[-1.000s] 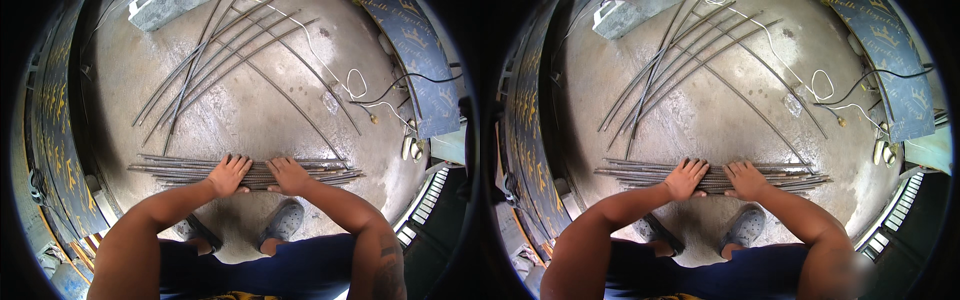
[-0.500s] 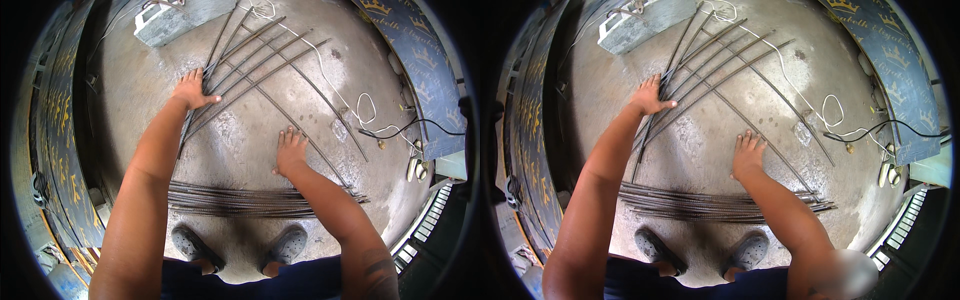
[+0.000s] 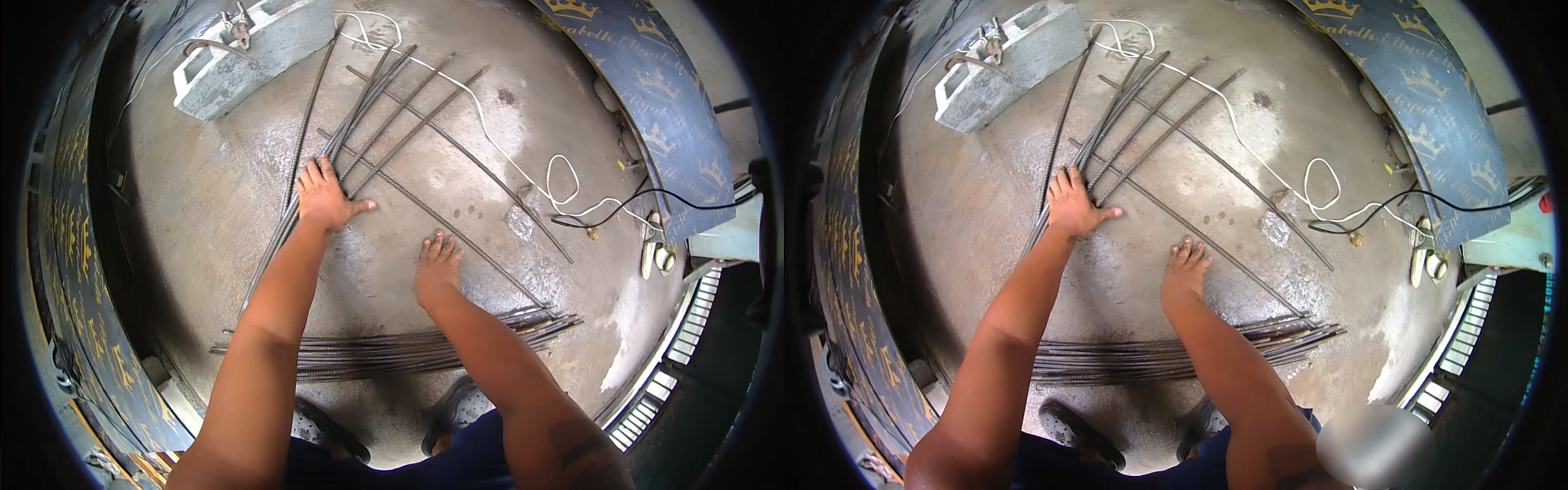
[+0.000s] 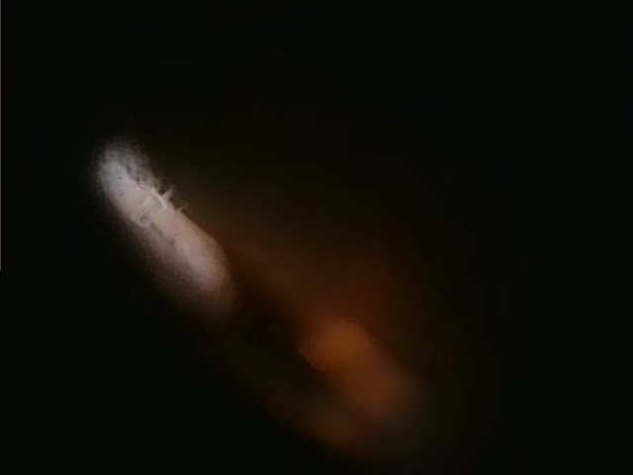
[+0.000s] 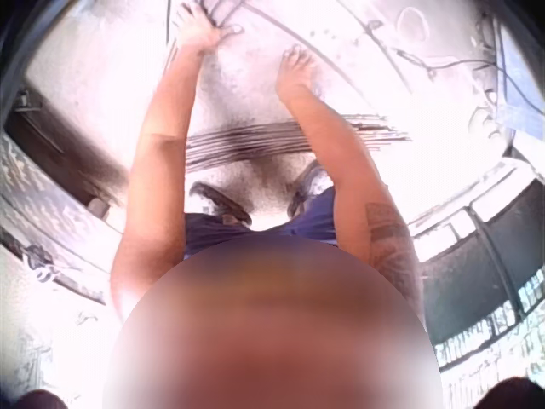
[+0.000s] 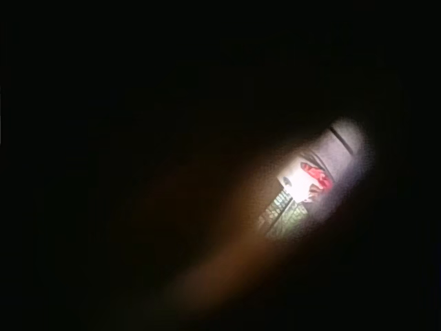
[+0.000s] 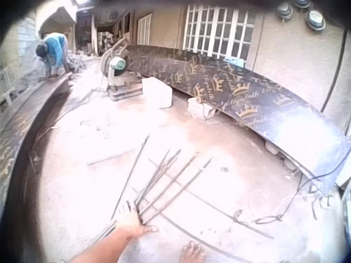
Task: The person uses a chop saw to cut multiple steel rods into shorter pieces. After cutting, the person gathers and stacks the cut rods on the floor.
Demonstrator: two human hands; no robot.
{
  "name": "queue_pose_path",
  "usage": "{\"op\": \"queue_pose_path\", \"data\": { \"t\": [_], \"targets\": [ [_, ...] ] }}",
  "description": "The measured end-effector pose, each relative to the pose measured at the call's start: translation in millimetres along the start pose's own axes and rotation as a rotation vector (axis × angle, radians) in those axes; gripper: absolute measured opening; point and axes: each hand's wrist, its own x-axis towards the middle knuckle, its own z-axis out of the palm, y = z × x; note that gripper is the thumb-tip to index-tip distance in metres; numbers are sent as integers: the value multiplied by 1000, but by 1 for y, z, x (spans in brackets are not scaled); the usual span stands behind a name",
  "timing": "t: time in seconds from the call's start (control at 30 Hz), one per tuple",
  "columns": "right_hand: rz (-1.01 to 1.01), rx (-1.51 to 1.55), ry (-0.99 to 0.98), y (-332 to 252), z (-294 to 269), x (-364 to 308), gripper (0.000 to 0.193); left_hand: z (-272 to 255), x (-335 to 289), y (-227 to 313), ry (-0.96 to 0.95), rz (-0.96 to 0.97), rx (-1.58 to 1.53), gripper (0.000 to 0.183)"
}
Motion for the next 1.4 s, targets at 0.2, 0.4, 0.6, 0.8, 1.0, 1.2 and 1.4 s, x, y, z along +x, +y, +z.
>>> {"op": "queue_pose_path", "data": {
  "t": [0.2, 0.4, 0.6, 0.8, 1.0, 1.2, 1.4],
  "targets": [
    [-12, 46, 29, -3, 1, 1, 80, -1, 27, -19, -76, -7, -134, 117],
    [-16, 65, 22, 5, -1, -2, 83, -10, 40, -14, -179, -31, -210, 59],
    [5, 40, 14, -1, 2, 4, 81, -13, 29, -7, -179, -84, -202, 41],
    [0, 51, 18, -2, -3, 1, 76, -46, 35, -29, -88, 136, -207, 34],
    [1, 60, 12, 1, 5, 2, 98, -127, 34, -17, 14, 347, -109, 30],
    [-7, 42, 109, 10, 8, -12, 82, -216, -15, 1, 2, 445, 240, 36],
    [-700, 220, 504, -13, -47, -77, 34, -283, -82, -36, 92, 427, 800, 23]
  ]
}}
